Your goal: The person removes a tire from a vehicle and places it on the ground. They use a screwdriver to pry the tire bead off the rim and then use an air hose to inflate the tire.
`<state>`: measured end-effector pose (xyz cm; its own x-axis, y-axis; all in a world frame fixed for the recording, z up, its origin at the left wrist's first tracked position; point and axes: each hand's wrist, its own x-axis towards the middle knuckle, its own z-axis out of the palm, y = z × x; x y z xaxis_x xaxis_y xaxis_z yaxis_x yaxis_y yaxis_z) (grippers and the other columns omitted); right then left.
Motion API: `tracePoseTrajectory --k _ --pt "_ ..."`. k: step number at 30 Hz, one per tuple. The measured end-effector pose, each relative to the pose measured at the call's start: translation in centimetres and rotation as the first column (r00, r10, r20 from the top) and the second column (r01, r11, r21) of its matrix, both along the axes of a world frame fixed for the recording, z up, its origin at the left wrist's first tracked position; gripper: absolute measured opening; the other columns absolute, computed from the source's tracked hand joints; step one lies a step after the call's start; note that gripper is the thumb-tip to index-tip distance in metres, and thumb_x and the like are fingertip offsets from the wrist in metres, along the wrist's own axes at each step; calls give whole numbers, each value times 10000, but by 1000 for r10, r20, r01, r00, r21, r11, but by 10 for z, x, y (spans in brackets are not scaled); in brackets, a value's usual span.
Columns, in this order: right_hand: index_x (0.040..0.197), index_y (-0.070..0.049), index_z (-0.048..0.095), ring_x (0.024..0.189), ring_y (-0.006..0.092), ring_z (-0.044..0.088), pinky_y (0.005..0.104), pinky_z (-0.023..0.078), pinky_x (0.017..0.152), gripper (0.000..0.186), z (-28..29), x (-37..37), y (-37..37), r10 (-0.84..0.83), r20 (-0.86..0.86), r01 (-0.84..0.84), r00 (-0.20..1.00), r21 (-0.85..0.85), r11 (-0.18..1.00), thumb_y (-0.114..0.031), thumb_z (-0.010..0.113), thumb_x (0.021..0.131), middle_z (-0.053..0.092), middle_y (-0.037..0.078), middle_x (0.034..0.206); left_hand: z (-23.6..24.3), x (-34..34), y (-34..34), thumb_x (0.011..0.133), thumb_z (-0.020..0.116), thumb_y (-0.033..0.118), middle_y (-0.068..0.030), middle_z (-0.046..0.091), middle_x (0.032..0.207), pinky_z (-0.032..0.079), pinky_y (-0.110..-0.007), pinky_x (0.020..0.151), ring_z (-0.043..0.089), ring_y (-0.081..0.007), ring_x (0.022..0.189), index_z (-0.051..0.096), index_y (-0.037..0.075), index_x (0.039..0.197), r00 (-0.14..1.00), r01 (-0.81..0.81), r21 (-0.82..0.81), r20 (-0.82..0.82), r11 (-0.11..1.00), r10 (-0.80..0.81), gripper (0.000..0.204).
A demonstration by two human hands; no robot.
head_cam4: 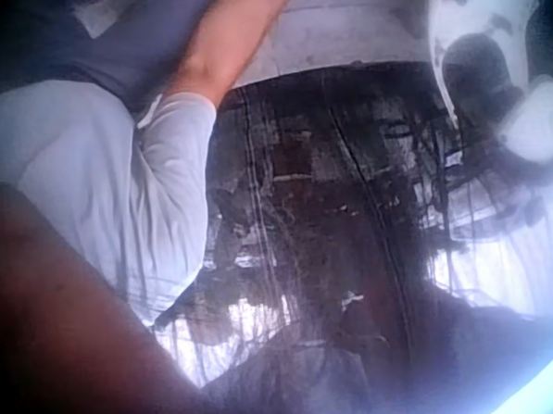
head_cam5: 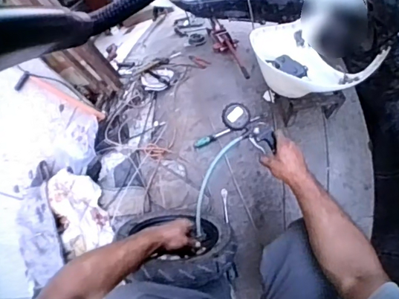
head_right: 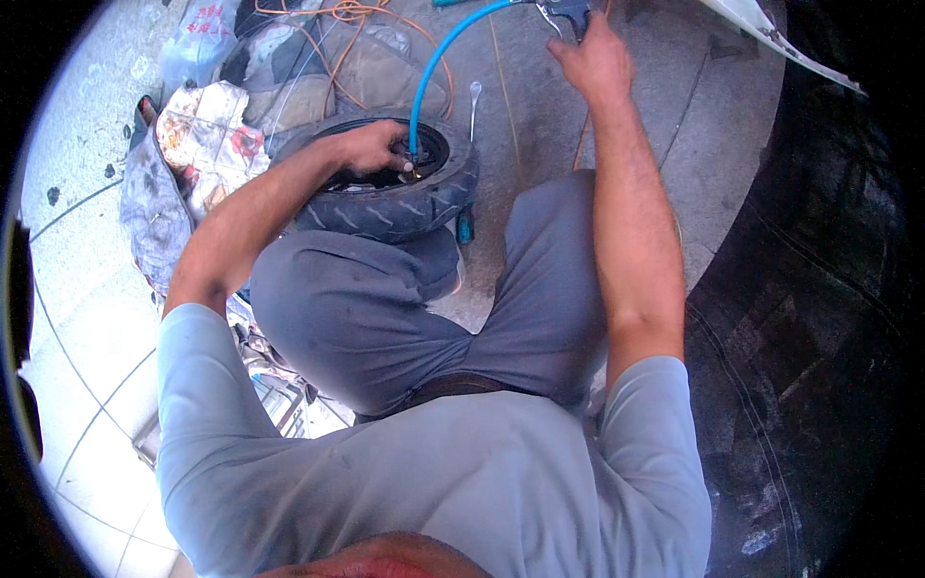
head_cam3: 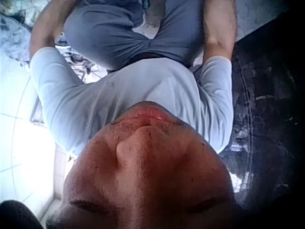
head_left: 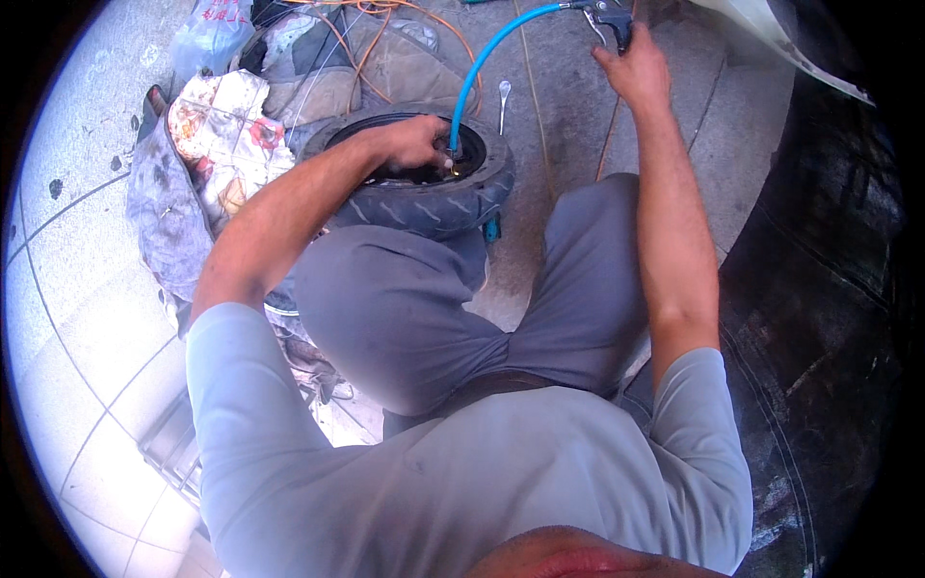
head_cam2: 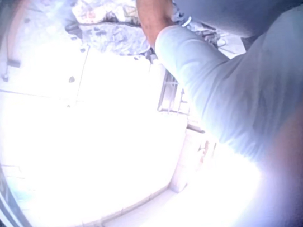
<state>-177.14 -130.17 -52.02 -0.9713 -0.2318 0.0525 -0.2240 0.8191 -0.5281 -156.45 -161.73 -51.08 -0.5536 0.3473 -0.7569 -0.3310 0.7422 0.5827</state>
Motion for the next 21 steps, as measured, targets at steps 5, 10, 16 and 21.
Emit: tracePoseTrajectory --k 5,10,16,21 --pt "1281 -60 599 1025 433 695 504 548 880 624 -8 -3 3 -15 25 15 1000 -29 999 -397 810 800 731 227 1067 -1 -3 3 869 780 93 -104 733 1031 516 -379 909 662 -205 978 677 4 1138 1000 19 -22 19 1000 -19 301" --pt "1252 -67 621 990 412 704 494 550 853 577 -4 -2 1 6 13 -5 1000 -69 998 -386 808 809 740 194 1031 -1 -1 3 862 791 101 -98 734 1031 515 -384 910 660 -204 972 675 4 1153 999 -20 -19 35 1000 21 328" --pt "1194 -70 639 968 415 705 492 551 849 517 -8 -4 7 -5 -57 2 998 -54 999 -369 812 809 738 194 993 11 -9 12 850 801 114 -120 734 1032 512 -386 915 662 -226 983 672 0 1156 1000 11 -60 19 998 -10 351" --pt "1195 -50 594 1070 431 676 521 540 905 625 6 -6 6 13 42 -10 999 -51 999 -407 840 744 709 232 1138 6 -9 10 846 798 114 -154 740 1085 506 -410 941 670 -256 1028 671 -4 1175 1000 19 -56 23 998 -17 372"
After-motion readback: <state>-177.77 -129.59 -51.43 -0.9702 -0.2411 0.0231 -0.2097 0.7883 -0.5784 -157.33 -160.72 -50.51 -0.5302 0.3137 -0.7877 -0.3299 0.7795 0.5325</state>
